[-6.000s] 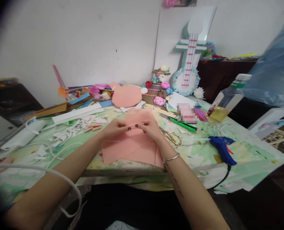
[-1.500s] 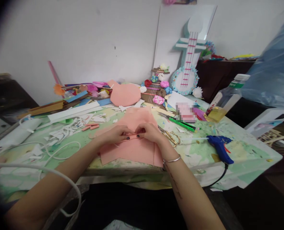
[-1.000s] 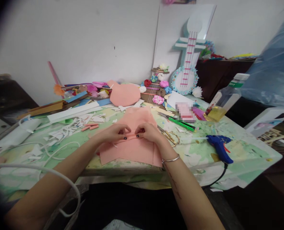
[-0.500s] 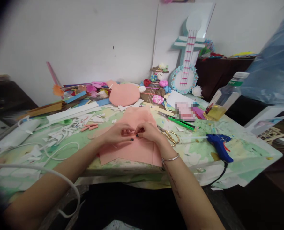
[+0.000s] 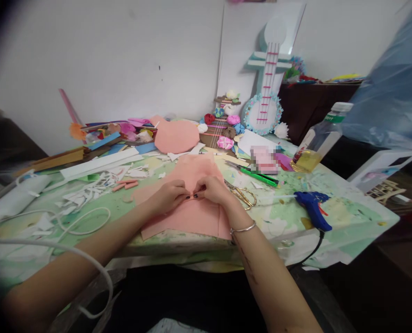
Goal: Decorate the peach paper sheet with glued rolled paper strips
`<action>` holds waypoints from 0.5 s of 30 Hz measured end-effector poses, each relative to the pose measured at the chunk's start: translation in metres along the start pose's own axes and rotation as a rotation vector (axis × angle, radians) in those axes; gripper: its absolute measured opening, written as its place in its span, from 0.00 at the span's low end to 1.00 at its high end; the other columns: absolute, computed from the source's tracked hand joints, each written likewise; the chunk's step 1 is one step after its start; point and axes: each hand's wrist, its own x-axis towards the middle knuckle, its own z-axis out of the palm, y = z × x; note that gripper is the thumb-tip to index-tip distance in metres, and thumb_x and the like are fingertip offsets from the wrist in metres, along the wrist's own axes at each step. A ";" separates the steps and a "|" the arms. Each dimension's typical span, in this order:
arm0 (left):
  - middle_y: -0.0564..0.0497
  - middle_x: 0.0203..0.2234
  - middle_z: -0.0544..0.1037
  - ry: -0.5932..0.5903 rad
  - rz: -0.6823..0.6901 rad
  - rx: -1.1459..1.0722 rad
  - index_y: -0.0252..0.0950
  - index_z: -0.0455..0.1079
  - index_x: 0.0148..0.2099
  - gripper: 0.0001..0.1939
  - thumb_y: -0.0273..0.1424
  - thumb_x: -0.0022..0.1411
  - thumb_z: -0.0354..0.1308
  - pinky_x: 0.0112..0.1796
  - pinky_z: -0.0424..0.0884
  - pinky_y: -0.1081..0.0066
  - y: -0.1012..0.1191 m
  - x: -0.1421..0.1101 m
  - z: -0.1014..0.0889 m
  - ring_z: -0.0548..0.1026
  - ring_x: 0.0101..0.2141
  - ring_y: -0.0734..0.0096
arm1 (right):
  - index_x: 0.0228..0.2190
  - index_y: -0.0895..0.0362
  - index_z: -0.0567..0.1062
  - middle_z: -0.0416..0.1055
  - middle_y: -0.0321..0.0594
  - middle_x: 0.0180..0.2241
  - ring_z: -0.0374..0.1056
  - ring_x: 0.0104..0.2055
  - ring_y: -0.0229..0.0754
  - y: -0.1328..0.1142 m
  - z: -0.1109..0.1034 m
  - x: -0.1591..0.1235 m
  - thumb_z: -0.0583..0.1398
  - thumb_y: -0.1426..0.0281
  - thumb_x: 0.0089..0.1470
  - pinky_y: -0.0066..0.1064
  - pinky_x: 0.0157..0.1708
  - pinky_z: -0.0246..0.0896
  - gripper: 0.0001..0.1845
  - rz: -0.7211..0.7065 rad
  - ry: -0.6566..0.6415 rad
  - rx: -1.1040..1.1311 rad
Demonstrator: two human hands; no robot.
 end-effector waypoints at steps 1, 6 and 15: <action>0.48 0.27 0.71 -0.007 0.013 0.015 0.32 0.77 0.34 0.13 0.24 0.63 0.50 0.33 0.62 0.72 0.000 -0.001 0.000 0.69 0.30 0.70 | 0.29 0.61 0.74 0.74 0.36 0.29 0.71 0.32 0.37 0.000 0.000 0.000 0.63 0.69 0.53 0.33 0.35 0.67 0.07 -0.005 -0.003 -0.016; 0.48 0.27 0.69 -0.044 0.056 0.087 0.31 0.75 0.34 0.14 0.23 0.64 0.48 0.31 0.59 0.71 0.001 -0.002 0.001 0.66 0.29 0.70 | 0.28 0.62 0.74 0.73 0.36 0.31 0.70 0.34 0.37 -0.002 -0.001 0.000 0.62 0.69 0.54 0.34 0.37 0.67 0.07 -0.031 0.019 -0.091; 0.49 0.25 0.66 -0.034 0.060 0.145 0.30 0.74 0.33 0.15 0.23 0.65 0.45 0.29 0.57 0.72 0.003 -0.002 0.002 0.63 0.27 0.72 | 0.29 0.57 0.80 0.77 0.39 0.31 0.71 0.34 0.39 -0.031 -0.011 -0.011 0.63 0.80 0.45 0.27 0.36 0.63 0.09 -0.015 0.081 -0.309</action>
